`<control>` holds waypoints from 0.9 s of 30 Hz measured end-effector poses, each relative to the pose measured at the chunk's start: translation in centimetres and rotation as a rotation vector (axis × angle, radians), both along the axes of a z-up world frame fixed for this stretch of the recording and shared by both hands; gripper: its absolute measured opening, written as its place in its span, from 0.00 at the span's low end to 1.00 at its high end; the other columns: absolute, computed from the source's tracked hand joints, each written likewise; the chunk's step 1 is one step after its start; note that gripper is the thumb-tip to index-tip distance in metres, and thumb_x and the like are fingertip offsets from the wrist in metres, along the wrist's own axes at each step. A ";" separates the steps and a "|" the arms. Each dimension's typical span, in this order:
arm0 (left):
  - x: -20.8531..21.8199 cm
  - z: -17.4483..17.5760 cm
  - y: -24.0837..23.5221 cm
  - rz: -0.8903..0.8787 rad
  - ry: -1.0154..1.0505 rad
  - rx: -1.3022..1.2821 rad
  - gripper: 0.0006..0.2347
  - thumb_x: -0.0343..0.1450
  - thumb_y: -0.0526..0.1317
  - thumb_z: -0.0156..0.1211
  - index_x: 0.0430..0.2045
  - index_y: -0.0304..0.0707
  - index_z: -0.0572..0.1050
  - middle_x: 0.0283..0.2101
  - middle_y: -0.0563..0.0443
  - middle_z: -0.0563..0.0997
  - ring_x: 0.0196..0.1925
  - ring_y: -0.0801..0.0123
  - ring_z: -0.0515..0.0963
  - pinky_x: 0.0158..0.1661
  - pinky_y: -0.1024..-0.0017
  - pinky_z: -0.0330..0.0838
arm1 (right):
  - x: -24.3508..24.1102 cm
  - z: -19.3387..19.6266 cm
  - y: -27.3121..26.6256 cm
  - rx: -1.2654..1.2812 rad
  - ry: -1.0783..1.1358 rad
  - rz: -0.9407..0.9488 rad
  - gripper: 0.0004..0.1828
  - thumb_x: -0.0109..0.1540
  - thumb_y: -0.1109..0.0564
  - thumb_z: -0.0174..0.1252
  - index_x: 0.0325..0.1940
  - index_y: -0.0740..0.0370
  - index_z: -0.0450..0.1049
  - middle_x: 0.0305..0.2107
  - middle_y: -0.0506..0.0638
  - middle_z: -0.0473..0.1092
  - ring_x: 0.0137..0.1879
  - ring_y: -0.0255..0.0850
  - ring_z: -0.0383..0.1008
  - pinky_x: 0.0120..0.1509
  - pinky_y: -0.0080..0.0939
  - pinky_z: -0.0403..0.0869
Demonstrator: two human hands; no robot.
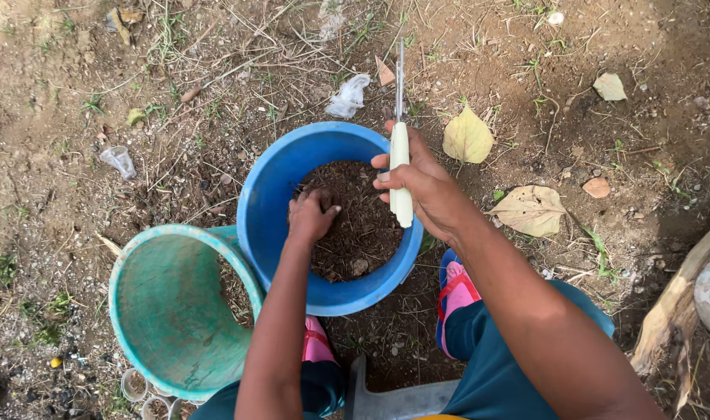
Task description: The person sits on a low stool and uses pruning shears to cut small pieces of dried organic matter held in their left hand. The cut pieces fall into a blue bucket placed between their legs.
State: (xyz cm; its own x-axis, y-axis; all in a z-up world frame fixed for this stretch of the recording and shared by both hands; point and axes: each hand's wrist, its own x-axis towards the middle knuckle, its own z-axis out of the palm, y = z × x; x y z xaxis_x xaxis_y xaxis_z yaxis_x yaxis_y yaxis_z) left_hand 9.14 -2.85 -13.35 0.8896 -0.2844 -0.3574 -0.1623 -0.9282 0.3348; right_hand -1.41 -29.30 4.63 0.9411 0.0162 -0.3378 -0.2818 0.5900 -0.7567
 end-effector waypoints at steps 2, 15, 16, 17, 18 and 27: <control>-0.5 -0.6 -1.5 0.066 0.029 0.033 0.36 0.58 0.52 0.80 0.62 0.51 0.70 0.68 0.31 0.60 0.70 0.34 0.59 0.66 0.49 0.58 | 0.1 0.0 0.0 -0.004 0.011 0.001 0.47 0.57 0.60 0.55 0.79 0.49 0.47 0.51 0.51 0.65 0.49 0.38 0.71 0.53 0.44 0.73; -5.3 -0.9 -5.3 -0.333 -0.108 0.273 0.15 0.73 0.30 0.51 0.53 0.46 0.75 0.58 0.43 0.78 0.57 0.46 0.78 0.52 0.56 0.78 | 0.1 0.0 0.5 -0.033 -0.010 -0.011 0.48 0.56 0.61 0.57 0.79 0.52 0.48 0.51 0.52 0.64 0.49 0.37 0.71 0.54 0.41 0.73; -5.4 -0.1 -5.0 -0.270 -0.165 0.156 0.16 0.71 0.28 0.53 0.50 0.46 0.77 0.56 0.42 0.79 0.54 0.48 0.80 0.51 0.56 0.78 | 0.1 -0.1 0.6 -0.031 -0.026 -0.012 0.48 0.56 0.61 0.57 0.79 0.52 0.48 0.51 0.53 0.64 0.48 0.38 0.70 0.53 0.41 0.72; -5.3 0.9 -5.0 -0.207 -0.222 0.038 0.16 0.69 0.27 0.56 0.48 0.47 0.80 0.54 0.42 0.81 0.51 0.49 0.81 0.50 0.56 0.78 | 0.1 -0.2 0.7 -0.030 -0.041 -0.014 0.48 0.56 0.61 0.57 0.79 0.52 0.48 0.50 0.53 0.64 0.47 0.38 0.69 0.53 0.40 0.72; -5.2 2.3 -5.0 -0.146 -0.211 -0.053 0.14 0.68 0.29 0.60 0.46 0.45 0.80 0.51 0.41 0.82 0.49 0.49 0.82 0.49 0.56 0.78 | 0.1 -0.2 0.7 -0.027 -0.055 -0.017 0.48 0.56 0.62 0.57 0.79 0.52 0.48 0.50 0.54 0.64 0.46 0.38 0.69 0.52 0.40 0.71; -2.1 10.9 -3.6 0.271 0.011 -0.452 0.17 0.64 0.35 0.71 0.48 0.48 0.81 0.44 0.42 0.87 0.48 0.57 0.86 0.49 0.62 0.78 | 0.2 -0.1 0.8 -0.081 -0.017 -0.005 0.48 0.55 0.60 0.57 0.79 0.50 0.47 0.50 0.51 0.64 0.47 0.36 0.69 0.52 0.39 0.72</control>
State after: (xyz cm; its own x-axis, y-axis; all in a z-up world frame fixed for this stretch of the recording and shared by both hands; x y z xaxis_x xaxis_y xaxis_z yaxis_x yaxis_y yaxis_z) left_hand 7.02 -6.48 -2.49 0.9495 -0.1726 -0.2619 0.0692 -0.6991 0.7117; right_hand -1.24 -28.50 4.49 0.9468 -0.0152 -0.3216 -0.2655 0.5279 -0.8068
